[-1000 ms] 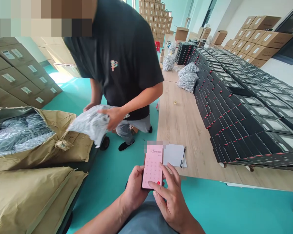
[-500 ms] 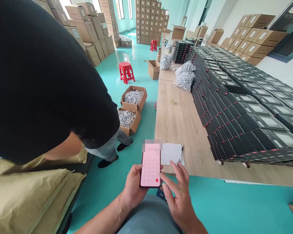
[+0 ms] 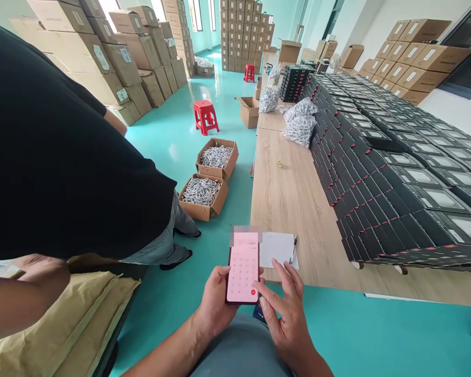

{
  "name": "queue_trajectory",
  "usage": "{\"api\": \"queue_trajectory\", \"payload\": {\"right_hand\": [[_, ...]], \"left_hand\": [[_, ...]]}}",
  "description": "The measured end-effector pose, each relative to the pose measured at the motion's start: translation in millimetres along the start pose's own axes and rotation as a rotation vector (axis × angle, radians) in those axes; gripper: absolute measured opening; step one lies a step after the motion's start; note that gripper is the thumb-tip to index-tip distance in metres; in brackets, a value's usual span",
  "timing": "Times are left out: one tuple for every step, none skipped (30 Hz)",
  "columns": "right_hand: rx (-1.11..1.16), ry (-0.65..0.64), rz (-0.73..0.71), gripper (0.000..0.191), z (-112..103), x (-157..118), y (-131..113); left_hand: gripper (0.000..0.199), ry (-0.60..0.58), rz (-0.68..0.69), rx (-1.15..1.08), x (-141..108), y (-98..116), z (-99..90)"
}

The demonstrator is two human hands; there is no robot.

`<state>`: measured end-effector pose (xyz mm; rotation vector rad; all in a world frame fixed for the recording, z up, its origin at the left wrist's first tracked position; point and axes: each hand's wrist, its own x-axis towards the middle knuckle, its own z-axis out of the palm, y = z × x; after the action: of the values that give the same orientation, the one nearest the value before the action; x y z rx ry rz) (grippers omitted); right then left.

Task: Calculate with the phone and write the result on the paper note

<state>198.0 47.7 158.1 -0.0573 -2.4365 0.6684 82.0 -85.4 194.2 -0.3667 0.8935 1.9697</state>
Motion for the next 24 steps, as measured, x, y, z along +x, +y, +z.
{"api": "queue_trajectory", "payload": {"right_hand": [[0.001, 0.006, 0.001, 0.041, 0.2, 0.7, 0.3], [0.000, 0.008, 0.003, 0.041, 0.5, 1.4, 0.6], [-0.001, 0.006, 0.004, 0.040, 0.8, 2.0, 0.9], [-0.003, 0.003, 0.005, 0.040, 1.1, 2.5, 1.1], [-0.004, -0.001, 0.007, 0.039, 1.4, 2.8, 1.1], [-0.004, -0.006, 0.009, 0.039, 1.8, 3.0, 0.8], [-0.005, -0.012, 0.008, 0.039, 2.1, 3.1, 0.3], [-0.005, -0.020, 0.006, 0.040, 2.4, 3.2, -0.4], [-0.006, -0.029, 0.000, 0.040, 2.6, 3.3, -1.3], [-0.006, -0.040, -0.006, 0.041, 2.7, 3.4, -2.3], [-0.006, -0.051, -0.013, 0.042, 2.6, 3.6, -3.3], [-0.004, -0.061, -0.021, 0.043, 2.5, 3.8, -4.3], [-0.002, -0.067, -0.028, 0.043, 2.3, 4.0, -5.0], [0.000, -0.073, -0.036, 0.043, 2.0, 4.2, -5.7], [0.000, -0.079, -0.048, 0.043, 1.8, 4.3, -6.2], [-0.002, -0.086, -0.056, 0.044, 1.7, 4.4, -6.7], [-0.005, -0.093, -0.065, 0.044, 1.9, 4.7, -7.3], [-0.007, -0.099, -0.069, 0.045, 2.2, 5.1, -8.2], [-0.009, -0.106, -0.069, 0.045, 2.7, 5.9, -9.4], [-0.008, -0.113, -0.065, 0.045, 3.4, 7.0, -10.9], [-0.006, -0.119, -0.062, 0.046, 4.1, 8.4, -12.7], [-0.005, -0.130, -0.061, 0.046, 4.7, 10.1, -14.7], [-0.006, -0.141, -0.062, 0.046, 5.1, 12.0, -16.8], [-0.008, -0.152, -0.065, 0.046, 5.3, 13.6, -18.7]], "left_hand": [[0.049, 0.008, -0.001, 0.005, -0.1, 0.2, 0.7], [0.049, 0.016, -0.003, 0.010, -0.4, 0.3, 1.4], [0.049, 0.025, -0.004, 0.014, -0.8, 0.3, 2.1], [0.048, 0.035, -0.004, 0.018, -1.2, 0.3, 2.7], [0.048, 0.044, -0.004, 0.020, -1.6, 0.2, 3.1], [0.048, 0.047, -0.004, 0.017, -2.0, 0.0, 3.2], [0.048, 0.044, -0.007, 0.010, -2.2, -0.1, 3.1], [0.047, 0.035, -0.012, -0.001, -2.3, -0.2, 2.7], [0.047, 0.020, -0.015, -0.012, -2.2, -0.2, 2.1], [0.047, 0.001, -0.018, -0.020, -2.0, -0.2, 1.2], [0.047, -0.019, -0.016, -0.023, -1.6, -0.2, 0.2], [0.048, -0.039, -0.014, -0.022, -1.2, -0.2, -0.8], [0.048, -0.056, -0.012, -0.020, -0.7, -0.2, -1.7], [0.049, -0.070, -0.010, -0.019, -0.2, -0.3, -2.4], [0.050, -0.078, -0.011, -0.022, 0.3, -0.3, -3.0], [0.050, -0.081, -0.012, -0.026, 0.7, -0.5, -3.2], [0.050, -0.079, -0.013, -0.029, 0.9, -0.9, -3.2], [0.050, -0.078, -0.015, -0.028, 1.1, -1.4, -3.0], [0.049, -0.077, -0.017, -0.026, 1.1, -2.1, -2.7], [0.049, -0.074, -0.019, -0.025, 1.0, -3.1, -2.3], [0.048, -0.066, -0.019, -0.027, 0.9, -4.2, -2.0], [0.046, -0.049, -0.018, -0.033, 1.0, -5.5, -1.9], [0.044, -0.022, -0.016, -0.040, 1.1, -6.8, -1.9], [0.042, 0.008, -0.011, -0.045, 1.4, -8.0, -2.3]]}}
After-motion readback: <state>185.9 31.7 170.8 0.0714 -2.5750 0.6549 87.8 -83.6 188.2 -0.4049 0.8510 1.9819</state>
